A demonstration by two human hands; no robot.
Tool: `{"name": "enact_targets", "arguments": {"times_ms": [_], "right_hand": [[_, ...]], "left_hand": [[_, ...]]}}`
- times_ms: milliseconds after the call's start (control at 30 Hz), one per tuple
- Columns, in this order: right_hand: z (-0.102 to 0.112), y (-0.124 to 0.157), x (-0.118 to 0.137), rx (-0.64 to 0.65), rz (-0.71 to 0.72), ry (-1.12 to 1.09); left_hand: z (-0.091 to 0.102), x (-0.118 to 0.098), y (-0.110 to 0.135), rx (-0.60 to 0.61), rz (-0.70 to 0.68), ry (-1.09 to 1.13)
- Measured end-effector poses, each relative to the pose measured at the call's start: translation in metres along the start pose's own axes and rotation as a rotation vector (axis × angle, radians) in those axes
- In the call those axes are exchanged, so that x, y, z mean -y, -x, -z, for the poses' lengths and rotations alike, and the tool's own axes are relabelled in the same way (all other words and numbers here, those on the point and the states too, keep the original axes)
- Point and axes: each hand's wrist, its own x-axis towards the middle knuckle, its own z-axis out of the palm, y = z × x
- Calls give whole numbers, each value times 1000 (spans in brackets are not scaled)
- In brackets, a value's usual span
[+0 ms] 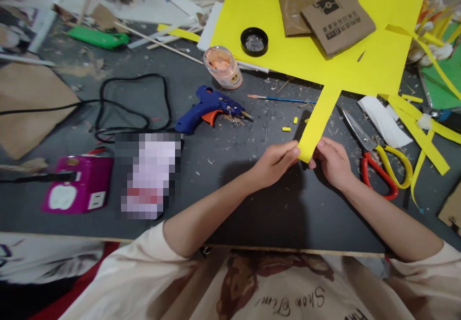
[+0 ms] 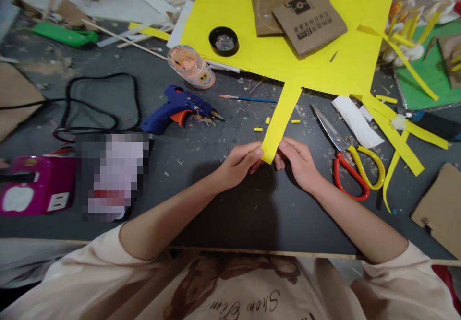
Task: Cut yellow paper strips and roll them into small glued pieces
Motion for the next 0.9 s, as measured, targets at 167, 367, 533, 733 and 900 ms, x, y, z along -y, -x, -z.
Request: {"name": "enact_targets", "arguments": {"times_ms": [167,367,533,733,900], "right_hand": [[-3,0,0,-33,14,25],[-3,-3,-2,-86,64,-62],[-1,-4,-1,-118,27,-80],[-1,-3,0,-115,27,-56],[-1,-2,0,-143,46,-1]], "left_hand": [[0,-2,0,1,-13,-26],[0,-2,1,-5,8,2],[1,-2,2,54,-7,-60],[0,-3,2,-19,-3,-108],[-4,2,0,-126,-11,70]]}}
